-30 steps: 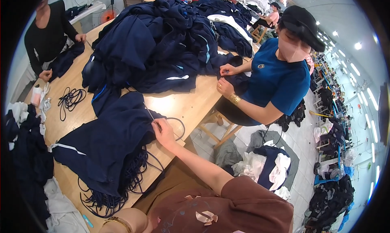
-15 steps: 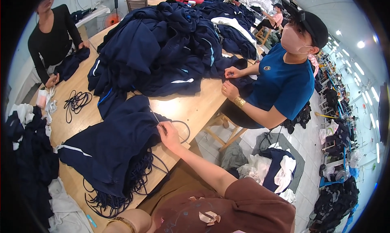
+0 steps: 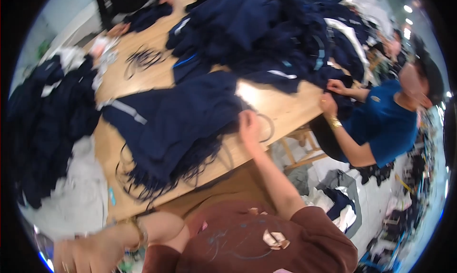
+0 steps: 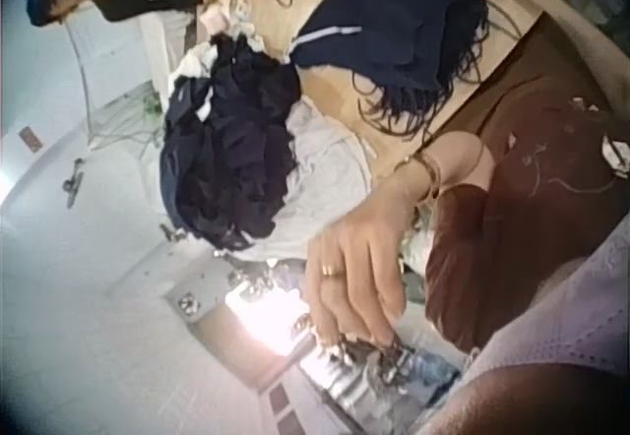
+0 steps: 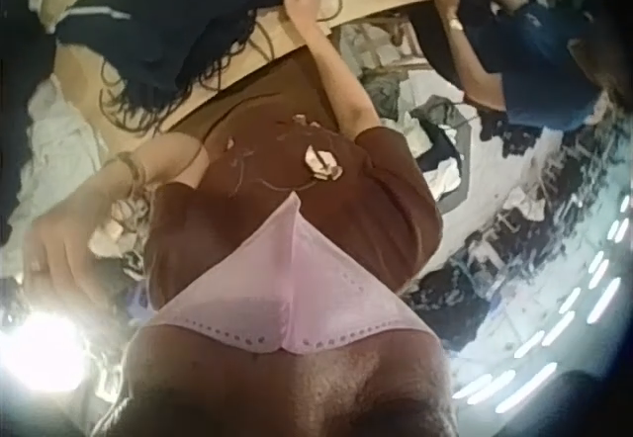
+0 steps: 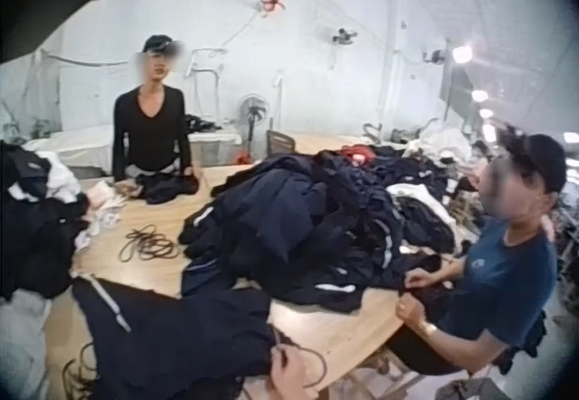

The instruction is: Threading drawstrings through the waistbands of athletic shorts using a long metal threading needle.

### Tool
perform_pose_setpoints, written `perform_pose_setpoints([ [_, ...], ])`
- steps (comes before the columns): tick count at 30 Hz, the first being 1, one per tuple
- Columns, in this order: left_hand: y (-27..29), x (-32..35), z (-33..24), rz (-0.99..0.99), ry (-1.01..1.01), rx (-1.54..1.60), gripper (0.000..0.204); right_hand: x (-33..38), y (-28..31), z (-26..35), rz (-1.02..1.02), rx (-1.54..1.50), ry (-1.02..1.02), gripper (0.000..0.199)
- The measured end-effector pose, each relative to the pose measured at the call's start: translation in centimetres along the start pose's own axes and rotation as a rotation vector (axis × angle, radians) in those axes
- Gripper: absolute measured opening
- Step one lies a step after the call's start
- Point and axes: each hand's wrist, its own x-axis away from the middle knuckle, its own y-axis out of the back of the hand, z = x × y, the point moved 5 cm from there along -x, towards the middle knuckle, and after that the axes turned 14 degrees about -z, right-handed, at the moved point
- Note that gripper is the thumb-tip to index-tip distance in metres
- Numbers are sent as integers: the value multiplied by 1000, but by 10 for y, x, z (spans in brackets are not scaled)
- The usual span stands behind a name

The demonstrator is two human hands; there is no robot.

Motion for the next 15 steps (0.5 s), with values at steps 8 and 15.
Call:
perform_pose_setpoints([
  [8,113,89,-27,-822,194,-1746,20,-8,0,-16,79,-147,-289,24],
  [15,185,160,8,-211,454,-2640,24,-21,21,21,243,-401,-534,26],
])
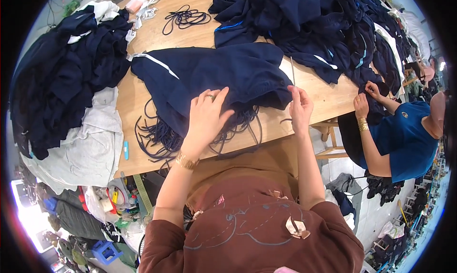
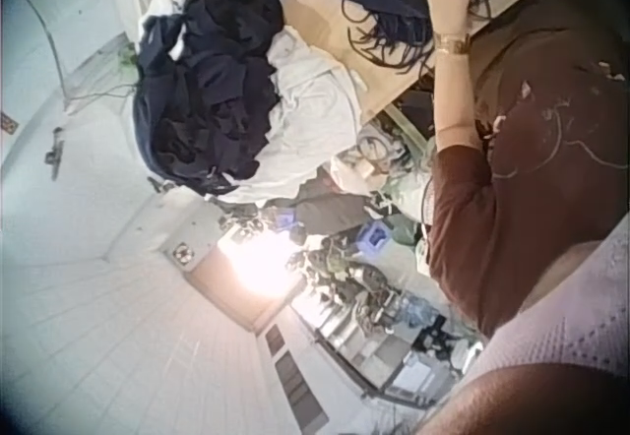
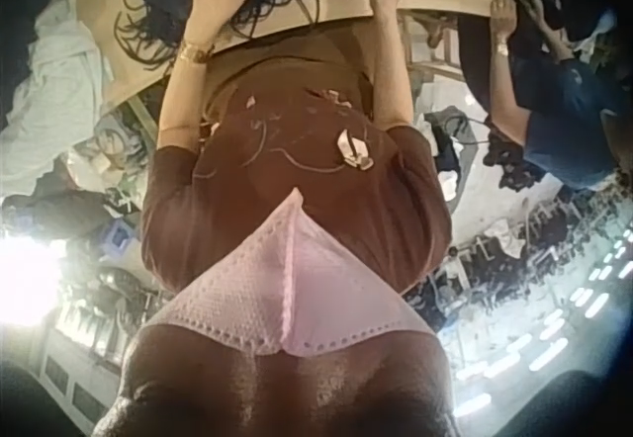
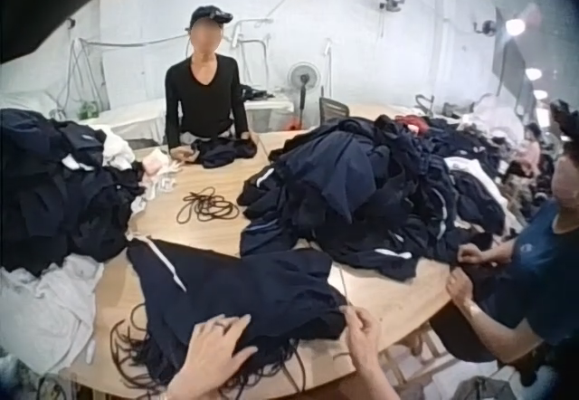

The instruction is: Threading drawstrings through the waistbands of athletic shorts using a long metal threading needle.

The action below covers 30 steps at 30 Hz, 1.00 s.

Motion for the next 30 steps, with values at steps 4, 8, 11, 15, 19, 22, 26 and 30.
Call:
perform_pose_setpoints([
  [4,-23,-9,18,103,-27,94,16,20,-23,44,295,-61,94,25],
  [8,-14,-25,32,239,349,390,18,34,-53,76,600,-85,7,23],
  [11,5,-35,37,177,335,503,18,40,-92,91,882,-20,-94,32],
  [15,39,-47,44,89,363,508,17,45,-134,85,1251,130,-208,35],
  [19,67,-53,56,-24,297,338,18,25,-148,100,1377,265,124,32],
  [22,82,-55,67,-107,277,319,19,9,-144,117,1331,292,55,34],
  [26,88,-54,70,-85,292,276,18,-3,-130,128,1284,320,3,36],
  [30,83,-56,67,-68,282,286,19,-3,-125,130,1358,356,180,34],
])
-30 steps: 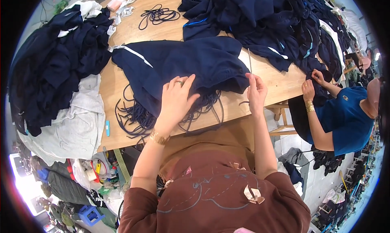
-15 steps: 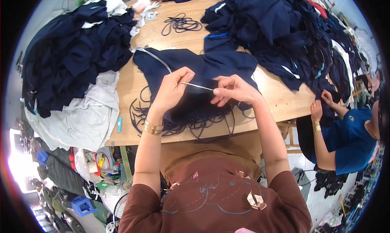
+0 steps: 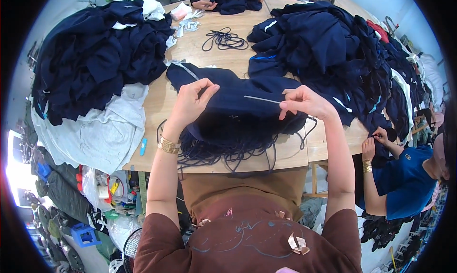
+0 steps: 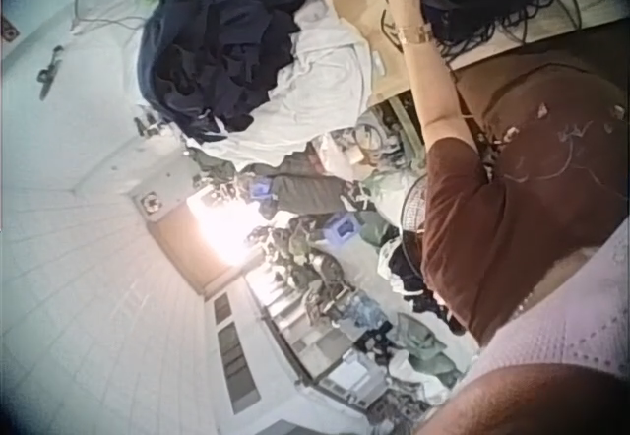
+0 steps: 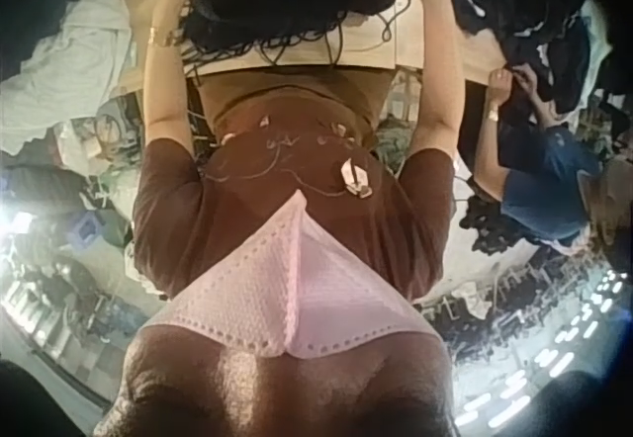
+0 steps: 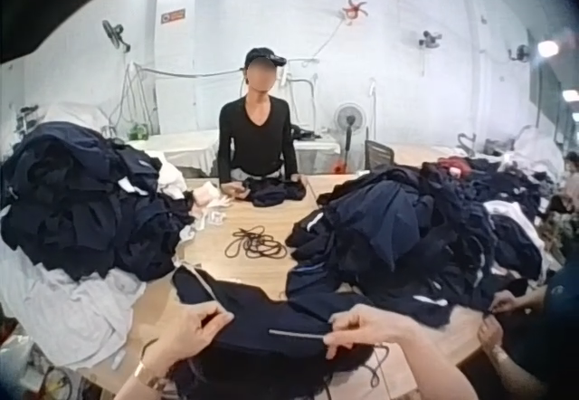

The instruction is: Threading drawstrings through the waistbands of athletic shorts using a long metal threading needle.

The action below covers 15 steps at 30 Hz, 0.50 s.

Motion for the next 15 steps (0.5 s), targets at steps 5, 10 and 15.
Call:
perform_pose_setpoints([
  [5,-1,-6,-12,16,-20,12,19,-2,4,10,17,114,-58,37],
  [10,-8,-13,-24,88,-32,-4,17,-21,5,1,19,158,-65,42],
  [15,-13,-3,-43,253,-193,74,29,-12,-11,20,31,122,-22,35],
])
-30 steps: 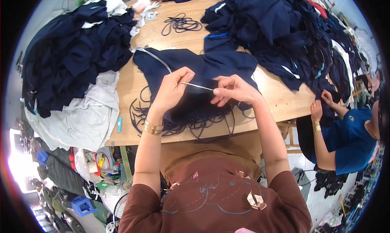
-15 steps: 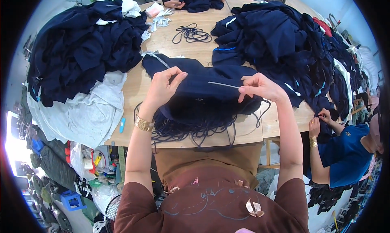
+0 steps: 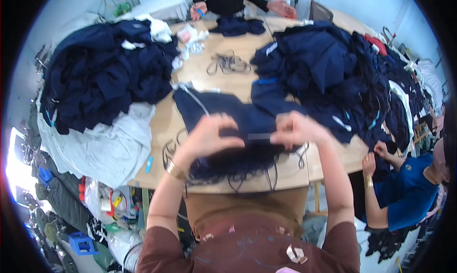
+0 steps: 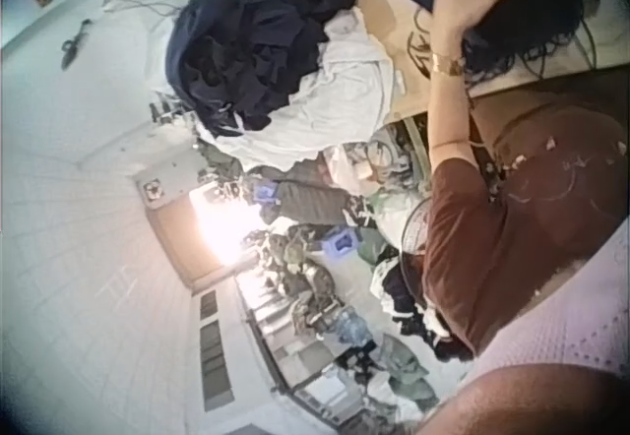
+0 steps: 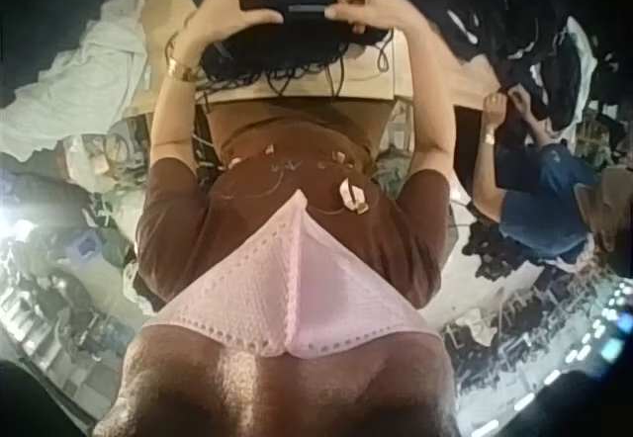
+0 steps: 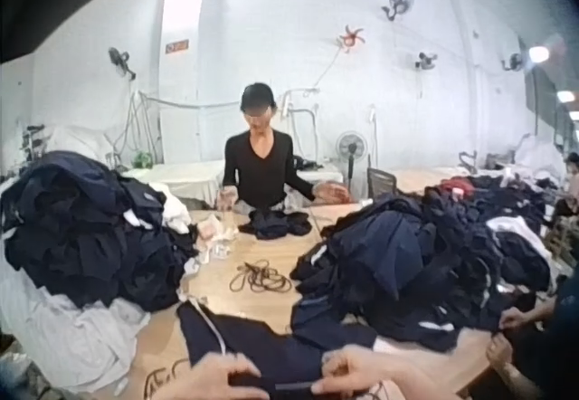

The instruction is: Threading drawstrings through the waistbands of athletic shorts using a long metal threading needle.

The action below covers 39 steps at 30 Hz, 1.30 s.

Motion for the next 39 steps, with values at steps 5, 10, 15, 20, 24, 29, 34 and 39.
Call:
perform_pose_setpoints([
  [5,-33,14,-11,159,0,121,29,17,-30,10,60,-131,155,32],
  [10,-27,25,-25,-142,-208,-268,35,24,-28,15,-86,19,65,34],
  [15,15,55,14,-636,186,-359,46,61,38,36,-503,17,203,35],
  [20,63,50,30,-550,313,378,15,108,48,18,-737,-92,234,30],
  [24,53,37,51,-424,427,111,27,111,3,-31,-646,-191,-50,27],
  [29,-16,31,-5,-74,7,-26,55,99,-33,-31,-488,-76,-129,23],
  [34,-37,36,-45,324,-30,-73,44,127,-10,1,-245,-262,-30,12],
  [39,-40,49,-52,299,-190,192,44,125,-17,-5,-139,-112,1,9],
])
